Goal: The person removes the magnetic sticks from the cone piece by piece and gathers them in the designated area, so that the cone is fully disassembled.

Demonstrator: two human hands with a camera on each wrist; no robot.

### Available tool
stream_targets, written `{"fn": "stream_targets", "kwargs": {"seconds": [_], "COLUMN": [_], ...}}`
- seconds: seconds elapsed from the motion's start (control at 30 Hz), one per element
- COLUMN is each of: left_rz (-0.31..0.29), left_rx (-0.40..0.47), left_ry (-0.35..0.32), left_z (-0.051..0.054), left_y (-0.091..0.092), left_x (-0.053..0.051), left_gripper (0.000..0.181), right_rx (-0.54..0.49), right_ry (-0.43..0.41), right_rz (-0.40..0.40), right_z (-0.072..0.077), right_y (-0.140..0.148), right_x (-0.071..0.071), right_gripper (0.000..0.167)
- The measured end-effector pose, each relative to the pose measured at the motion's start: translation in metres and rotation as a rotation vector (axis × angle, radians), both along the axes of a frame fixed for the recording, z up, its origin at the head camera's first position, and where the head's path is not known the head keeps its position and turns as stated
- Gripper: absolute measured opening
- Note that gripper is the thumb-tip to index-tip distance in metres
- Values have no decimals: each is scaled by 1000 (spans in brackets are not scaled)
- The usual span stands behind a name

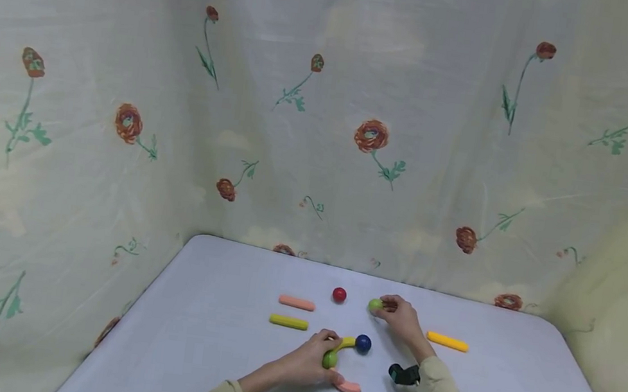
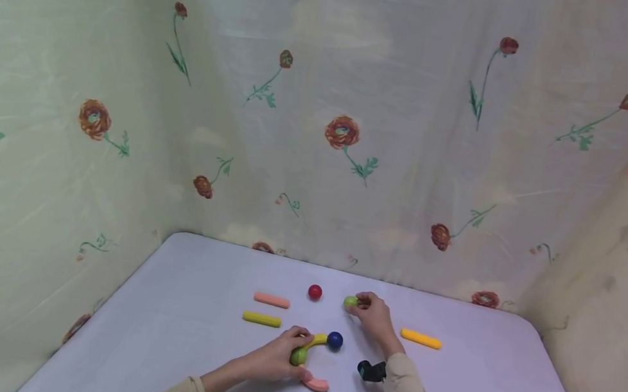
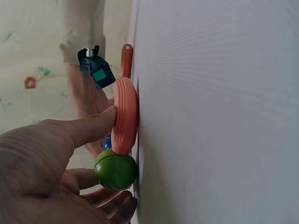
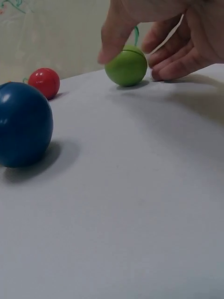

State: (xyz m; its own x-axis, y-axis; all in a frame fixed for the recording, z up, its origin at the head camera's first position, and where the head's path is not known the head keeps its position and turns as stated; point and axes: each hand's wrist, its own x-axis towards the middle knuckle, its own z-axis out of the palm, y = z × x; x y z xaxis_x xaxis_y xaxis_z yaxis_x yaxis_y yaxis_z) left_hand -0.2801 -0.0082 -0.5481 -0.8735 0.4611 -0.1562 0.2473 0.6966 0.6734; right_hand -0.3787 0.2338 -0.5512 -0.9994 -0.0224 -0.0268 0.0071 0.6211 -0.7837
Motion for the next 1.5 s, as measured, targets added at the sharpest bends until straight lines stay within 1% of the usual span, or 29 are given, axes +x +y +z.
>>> {"fn": "stream_targets", "kwargs": {"seconds": [0.1, 0.17, 0.27, 0.37, 0.43, 0.5, 0.53, 0.63, 0.7, 0.77, 0.87, 0.97, 1.03, 1.13, 1.27, 1.33, 1.4, 1.5], "left_rz": [-4, -7, -14, -6, -11, -13, -19, -33, -30, -21, -12, -11, -13, -11, -11, -5, 8, 43], "left_rx": [-5, -7, 6, 58, 84, 86, 74, 24, 8, 0, 7, 4, -4, -8, -30, -62, -83, -106], "left_ry": [-14, -27, -20, -8, 21, 33, 43, 62, 46, 33, 18, 16, 14, 3, 38, 71, 91, 100], "left_z": [2, 4, 8, 13, 17, 21, 23, 27, 26, 25, 22, 20, 19, 18, 16, 16, 16, 17], "left_y": [0, -1, -4, -5, -5, -3, -2, 1, 3, 5, 5, 4, 2, 0, -1, 0, 4, 10], "left_x": [1, 0, -4, -13, -22, -31, -36, -46, -51, -54, -55, -53, -49, -40, -21, -10, 1, 16], "left_gripper": [74, 73, 65, 44, 27, 14, 11, 14, 15, 15, 16, 16, 17, 16, 22, 26, 28, 25], "right_rx": [1, 4, 6, 17, 21, 19, 19, 15, 22, 23, 37, 57, 94, 174, 268, 287, 307, 313], "right_ry": [10, 32, 75, 106, 109, 87, 70, 3, -25, -44, -38, -34, -11, 44, 94, 111, 144, 188], "right_rz": [-9, -14, -7, 33, 91, 195, 261, 458, 552, 589, 579, 548, 539, 526, 476, 451, 439, 447], "right_z": [6, 11, 19, 26, 27, 29, 29, 27, 25, 21, 16, 12, 11, 13, 16, 16, 16, 13], "right_y": [3, 4, 0, -9, -17, -26, -30, -42, -47, -50, -50, -46, -41, -32, -23, -20, -19, -18], "right_x": [6, 12, 28, 51, 67, 84, 91, 110, 119, 125, 129, 132, 132, 133, 128, 123, 117, 107], "right_gripper": [56, 58, 52, 40, 31, 24, 22, 19, 20, 21, 21, 19, 17, 17, 23, 24, 25, 26]}}
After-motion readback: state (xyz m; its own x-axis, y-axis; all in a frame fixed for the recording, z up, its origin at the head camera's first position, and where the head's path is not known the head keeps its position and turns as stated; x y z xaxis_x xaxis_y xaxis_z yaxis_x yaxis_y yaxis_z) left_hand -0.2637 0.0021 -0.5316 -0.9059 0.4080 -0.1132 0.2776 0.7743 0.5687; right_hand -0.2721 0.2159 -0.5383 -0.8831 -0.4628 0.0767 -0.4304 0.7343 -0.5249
